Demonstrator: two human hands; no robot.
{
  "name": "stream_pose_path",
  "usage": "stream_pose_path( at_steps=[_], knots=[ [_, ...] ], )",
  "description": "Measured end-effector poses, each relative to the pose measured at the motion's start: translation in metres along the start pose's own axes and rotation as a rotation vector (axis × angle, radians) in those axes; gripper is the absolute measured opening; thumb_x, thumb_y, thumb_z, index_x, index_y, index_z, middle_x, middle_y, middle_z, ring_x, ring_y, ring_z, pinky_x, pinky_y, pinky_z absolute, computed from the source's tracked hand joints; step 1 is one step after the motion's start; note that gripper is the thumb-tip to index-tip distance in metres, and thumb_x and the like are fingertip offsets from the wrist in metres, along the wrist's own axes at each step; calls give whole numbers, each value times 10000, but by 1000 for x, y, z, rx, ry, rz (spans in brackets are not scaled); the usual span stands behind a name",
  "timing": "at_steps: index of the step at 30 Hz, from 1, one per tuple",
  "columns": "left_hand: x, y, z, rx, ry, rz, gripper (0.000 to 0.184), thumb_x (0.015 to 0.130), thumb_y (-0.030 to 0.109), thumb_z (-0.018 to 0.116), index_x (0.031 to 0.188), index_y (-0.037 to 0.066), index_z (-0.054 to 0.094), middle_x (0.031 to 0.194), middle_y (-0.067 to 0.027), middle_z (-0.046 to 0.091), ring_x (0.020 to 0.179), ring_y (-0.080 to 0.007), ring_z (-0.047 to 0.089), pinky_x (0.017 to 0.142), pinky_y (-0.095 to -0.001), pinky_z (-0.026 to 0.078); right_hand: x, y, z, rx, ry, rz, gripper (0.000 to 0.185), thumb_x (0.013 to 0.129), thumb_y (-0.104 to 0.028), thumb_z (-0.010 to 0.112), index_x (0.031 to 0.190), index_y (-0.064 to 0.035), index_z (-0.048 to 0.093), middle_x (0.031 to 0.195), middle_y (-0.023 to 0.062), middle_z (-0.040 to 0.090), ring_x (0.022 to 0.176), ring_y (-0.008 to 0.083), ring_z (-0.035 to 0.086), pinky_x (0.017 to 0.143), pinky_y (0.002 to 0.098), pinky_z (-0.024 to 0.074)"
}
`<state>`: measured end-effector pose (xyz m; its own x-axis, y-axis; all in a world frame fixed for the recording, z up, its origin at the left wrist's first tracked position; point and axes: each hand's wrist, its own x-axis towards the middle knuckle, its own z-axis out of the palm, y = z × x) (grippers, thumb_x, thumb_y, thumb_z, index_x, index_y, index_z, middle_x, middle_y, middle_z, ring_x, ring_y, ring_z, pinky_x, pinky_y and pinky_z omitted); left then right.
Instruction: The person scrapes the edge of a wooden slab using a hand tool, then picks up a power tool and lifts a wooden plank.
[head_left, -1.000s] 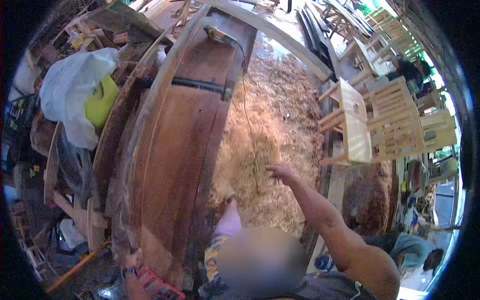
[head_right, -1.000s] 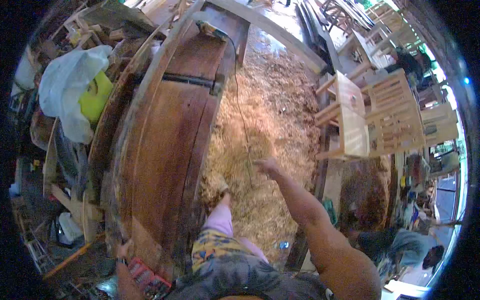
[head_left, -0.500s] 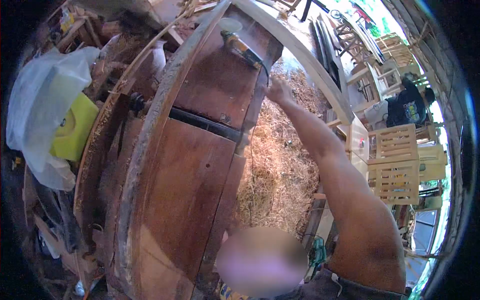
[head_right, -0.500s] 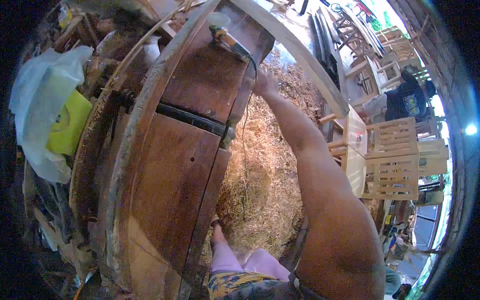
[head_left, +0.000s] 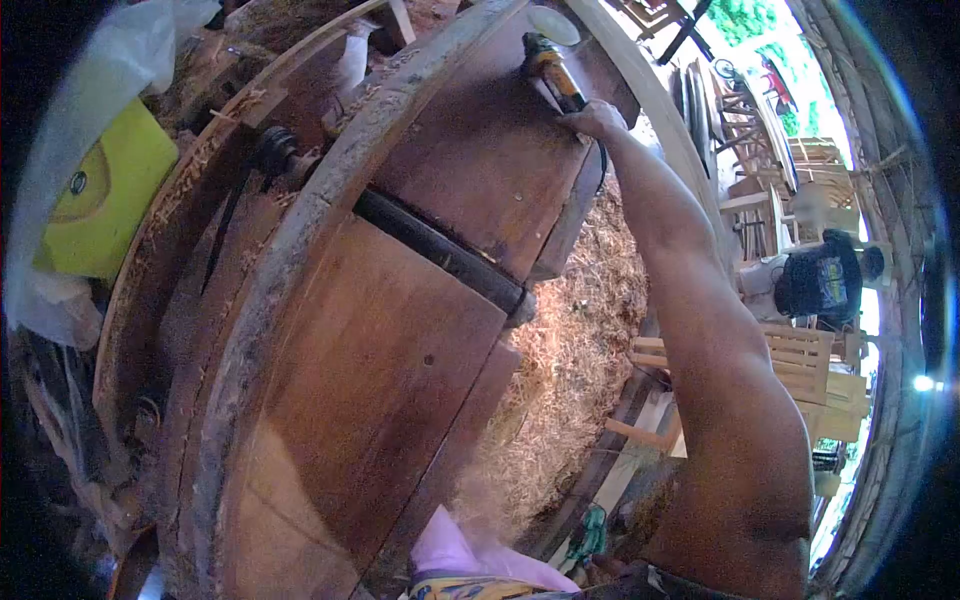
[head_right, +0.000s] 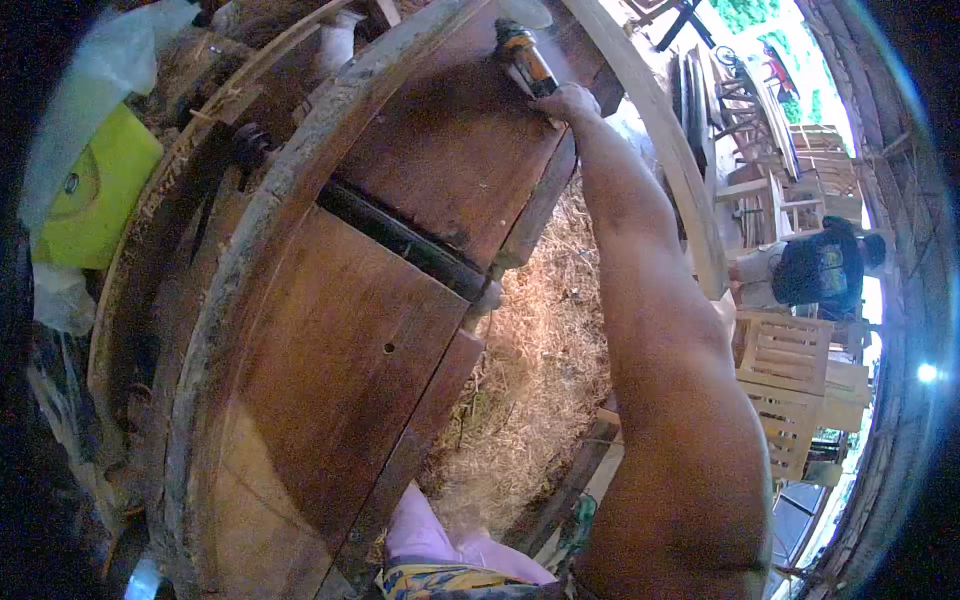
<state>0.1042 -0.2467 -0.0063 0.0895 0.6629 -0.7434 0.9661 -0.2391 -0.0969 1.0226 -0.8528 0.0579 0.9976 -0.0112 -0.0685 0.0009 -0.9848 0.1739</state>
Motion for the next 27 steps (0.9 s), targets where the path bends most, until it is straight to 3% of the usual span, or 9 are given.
stream_pose_path(
  at_steps=[3,4,7,8,15,17,21,24,27],
  knots=[
    [-9,-3,6,2,-13,-15,586,755,426,738,1182,48,598,1135,-135,635,969,-280,610,785,-389,513,23,15,29,444,-301,-260,491,685,-493,756,842,-33,688,776,84,669,707,194,634,640,335,498],
    [-12,-2,8,2,-14,-16,585,755,429,737,1179,49,600,1136,-134,636,972,-280,610,789,-390,513,6,-1,20,534,-235,-37,366,677,-374,785,766,-38,668,669,40,606,604,130,560,569,289,466],
    [-18,0,14,-2,-24,-6,583,754,438,736,1171,51,609,1138,-134,637,980,-282,608,799,-392,511,-49,-16,-15,884,-377,24,320,680,-327,781,747,-36,667,674,51,607,586,136,567,555,303,470],
    [-19,1,16,-4,-28,1,582,754,441,735,1168,52,612,1138,-134,637,983,-282,608,803,-392,510,-54,-17,-7,886,-230,22,288,695,-294,769,733,-29,662,672,60,608,540,137,561,521,312,470],
    [-29,15,34,-10,-64,61,577,751,462,731,1150,57,632,1142,-133,641,1002,-286,604,827,-396,506,-192,34,7,1405,-495,166,348,760,-226,720,980,23,615,827,88,620,670,183,586,583,307,489],
    [-35,16,38,-12,-74,79,576,751,469,730,1145,58,638,1143,-132,642,1008,-287,603,834,-397,504,-246,74,52,1348,-479,163,280,756,-205,744,887,29,666,753,99,628,655,187,596,587,310,478],
    [-56,9,54,-8,-121,104,575,749,481,728,1134,61,650,1145,-132,644,1019,-288,601,848,-399,502,-414,94,1,1504,-580,462,300,698,-224,758,843,23,667,713,62,625,639,176,583,615,303,479],
    [-75,-6,72,11,-172,113,574,748,490,726,1126,63,658,1147,-131,645,1027,-290,600,859,-400,500,-516,154,41,1235,-717,447,433,700,-150,731,1090,-43,575,936,57,588,798,179,567,640,300,470],
    [-94,-30,100,77,-245,123,574,747,499,725,1118,65,667,1148,-131,646,1036,-291,599,869,-402,498,-617,174,17,1405,-638,483,345,695,-85,736,1002,-37,587,847,27,584,746,170,574,630,304,473]
  ],
)
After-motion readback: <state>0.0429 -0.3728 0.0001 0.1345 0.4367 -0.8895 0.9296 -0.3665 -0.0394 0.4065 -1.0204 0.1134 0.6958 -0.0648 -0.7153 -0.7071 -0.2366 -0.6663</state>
